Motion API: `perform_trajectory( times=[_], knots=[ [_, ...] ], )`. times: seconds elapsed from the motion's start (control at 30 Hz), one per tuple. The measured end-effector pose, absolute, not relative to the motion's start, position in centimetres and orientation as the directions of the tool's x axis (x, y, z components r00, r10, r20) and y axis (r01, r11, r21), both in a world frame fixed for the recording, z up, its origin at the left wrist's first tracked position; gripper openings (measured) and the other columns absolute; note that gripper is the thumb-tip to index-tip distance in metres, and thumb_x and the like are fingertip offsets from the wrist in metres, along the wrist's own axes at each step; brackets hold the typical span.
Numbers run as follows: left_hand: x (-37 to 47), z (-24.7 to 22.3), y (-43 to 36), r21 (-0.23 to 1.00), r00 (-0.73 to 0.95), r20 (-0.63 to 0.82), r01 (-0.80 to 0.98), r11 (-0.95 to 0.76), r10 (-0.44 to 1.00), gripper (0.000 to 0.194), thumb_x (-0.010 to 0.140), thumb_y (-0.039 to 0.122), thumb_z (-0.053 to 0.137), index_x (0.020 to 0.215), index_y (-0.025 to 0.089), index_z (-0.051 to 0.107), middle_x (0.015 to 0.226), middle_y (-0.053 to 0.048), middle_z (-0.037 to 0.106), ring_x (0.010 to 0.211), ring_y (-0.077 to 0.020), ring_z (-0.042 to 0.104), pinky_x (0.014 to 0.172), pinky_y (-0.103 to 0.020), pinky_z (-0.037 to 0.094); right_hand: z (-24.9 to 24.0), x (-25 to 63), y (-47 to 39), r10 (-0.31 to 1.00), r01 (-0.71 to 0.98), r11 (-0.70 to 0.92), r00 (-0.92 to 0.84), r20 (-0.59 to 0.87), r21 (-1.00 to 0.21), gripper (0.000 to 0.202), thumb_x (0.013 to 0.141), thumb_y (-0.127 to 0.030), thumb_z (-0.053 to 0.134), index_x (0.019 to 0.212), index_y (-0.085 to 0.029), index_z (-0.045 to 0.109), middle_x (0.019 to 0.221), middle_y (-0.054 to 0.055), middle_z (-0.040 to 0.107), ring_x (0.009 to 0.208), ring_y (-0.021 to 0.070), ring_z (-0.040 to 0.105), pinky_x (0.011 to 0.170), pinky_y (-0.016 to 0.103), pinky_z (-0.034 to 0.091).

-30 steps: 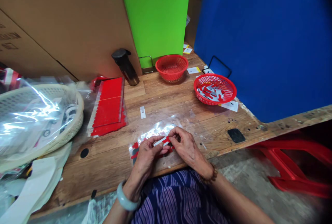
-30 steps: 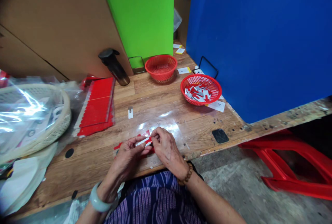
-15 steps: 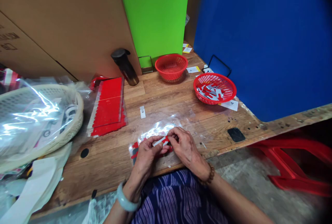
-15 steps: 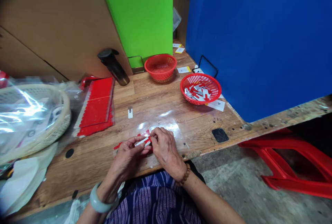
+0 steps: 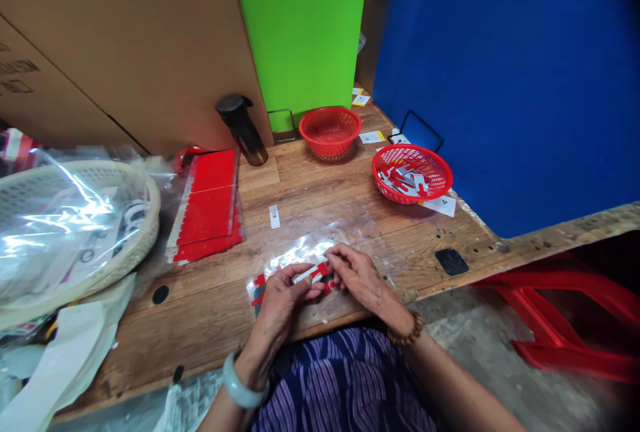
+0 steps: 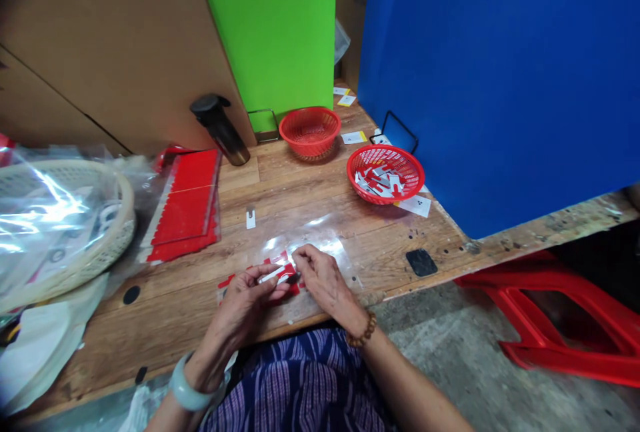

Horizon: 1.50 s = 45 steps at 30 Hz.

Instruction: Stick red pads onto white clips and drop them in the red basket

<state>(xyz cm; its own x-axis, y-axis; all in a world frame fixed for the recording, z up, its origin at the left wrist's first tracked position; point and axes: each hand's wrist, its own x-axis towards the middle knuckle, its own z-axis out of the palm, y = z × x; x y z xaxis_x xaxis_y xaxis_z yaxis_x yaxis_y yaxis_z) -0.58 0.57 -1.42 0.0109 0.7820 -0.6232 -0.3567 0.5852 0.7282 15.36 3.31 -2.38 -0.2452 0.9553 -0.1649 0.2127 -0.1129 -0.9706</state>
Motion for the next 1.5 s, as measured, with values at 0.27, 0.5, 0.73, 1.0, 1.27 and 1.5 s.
perform_trajectory(
  times=[0.27,0.5,0.73,1.0,1.27,1.5],
  knots=[
    [-0.6,-1.0,0.5,0.734,0.08,-0.598,-0.345,0.585,0.797,0.036,0.063,0.016,0.076,0.095,0.008,0.062,0.061,-0.006,0.069,0.059,-0.0148,0.068,0.06,-0.019,0.054,-2.8,14.4,3.4,0.875,0.037,-0.308,-0.382,-0.298,-0.951,0.016,0.078,-0.032,0.056,0.077,-0.016,0.056,0.051,-0.007,0.05,0.039,0.0062,0.044,0.037,0.016,0.033],
    [-0.7,-0.9,0.6,0.751,0.069,-0.585,-0.331,0.572,0.808,0.031,0.061,0.015,0.076,0.089,0.009,0.064,0.064,-0.006,0.07,0.056,-0.0123,0.066,0.057,-0.018,0.053,-3.4,14.5,3.7,0.839,-0.053,-0.411,-0.411,-0.355,-0.91,0.029,0.075,-0.044,0.059,0.074,-0.015,0.055,0.048,-0.006,0.054,0.036,0.0061,0.046,0.037,0.017,0.035],
    [-1.0,-1.7,0.7,0.757,0.102,-0.59,-0.274,0.593,0.801,0.038,0.064,0.024,0.076,0.097,0.01,0.064,0.066,-0.007,0.071,0.059,-0.0144,0.068,0.059,-0.02,0.054,-3.1,14.6,3.4,0.841,-0.029,-0.379,-0.427,-0.331,-0.925,0.029,0.07,-0.042,0.066,0.078,-0.016,0.056,0.048,-0.006,0.056,0.038,0.0069,0.048,0.039,0.017,0.038],
    [-1.1,-2.7,0.8,0.765,0.019,-0.559,-0.375,0.525,0.829,0.049,0.067,0.029,0.076,0.109,0.013,0.056,0.097,-0.013,0.071,0.085,-0.0205,0.069,0.075,-0.028,0.055,-1.8,18.8,6.8,0.971,-0.406,-0.216,0.005,-0.239,-0.888,0.027,0.065,-0.034,0.073,0.075,-0.018,0.054,0.058,-0.005,0.058,0.042,0.0054,0.048,0.039,0.016,0.036],
    [-0.5,-5.1,0.4,0.74,-0.008,-0.577,-0.429,0.519,0.817,0.049,0.061,0.031,0.079,0.103,0.014,0.06,0.101,-0.015,0.07,0.087,-0.0206,0.069,0.075,-0.025,0.054,-1.3,18.9,10.0,0.985,-0.308,-0.102,0.103,-0.14,-0.946,0.029,0.068,-0.04,0.067,0.081,-0.02,0.051,0.077,0.001,0.062,0.056,0.0093,0.056,0.051,0.021,0.046],
    [-0.1,-5.9,0.5,0.75,-0.042,-0.569,-0.437,0.496,0.822,0.055,0.054,0.039,0.081,0.098,0.012,0.062,0.088,-0.013,0.071,0.081,-0.0211,0.069,0.07,-0.026,0.053,-3.5,12.2,11.7,0.959,0.133,-0.085,-0.259,-0.118,-0.987,0.014,0.073,-0.025,0.057,0.084,-0.016,0.059,0.058,-0.002,0.056,0.049,0.0111,0.051,0.048,0.023,0.042]
  ],
)
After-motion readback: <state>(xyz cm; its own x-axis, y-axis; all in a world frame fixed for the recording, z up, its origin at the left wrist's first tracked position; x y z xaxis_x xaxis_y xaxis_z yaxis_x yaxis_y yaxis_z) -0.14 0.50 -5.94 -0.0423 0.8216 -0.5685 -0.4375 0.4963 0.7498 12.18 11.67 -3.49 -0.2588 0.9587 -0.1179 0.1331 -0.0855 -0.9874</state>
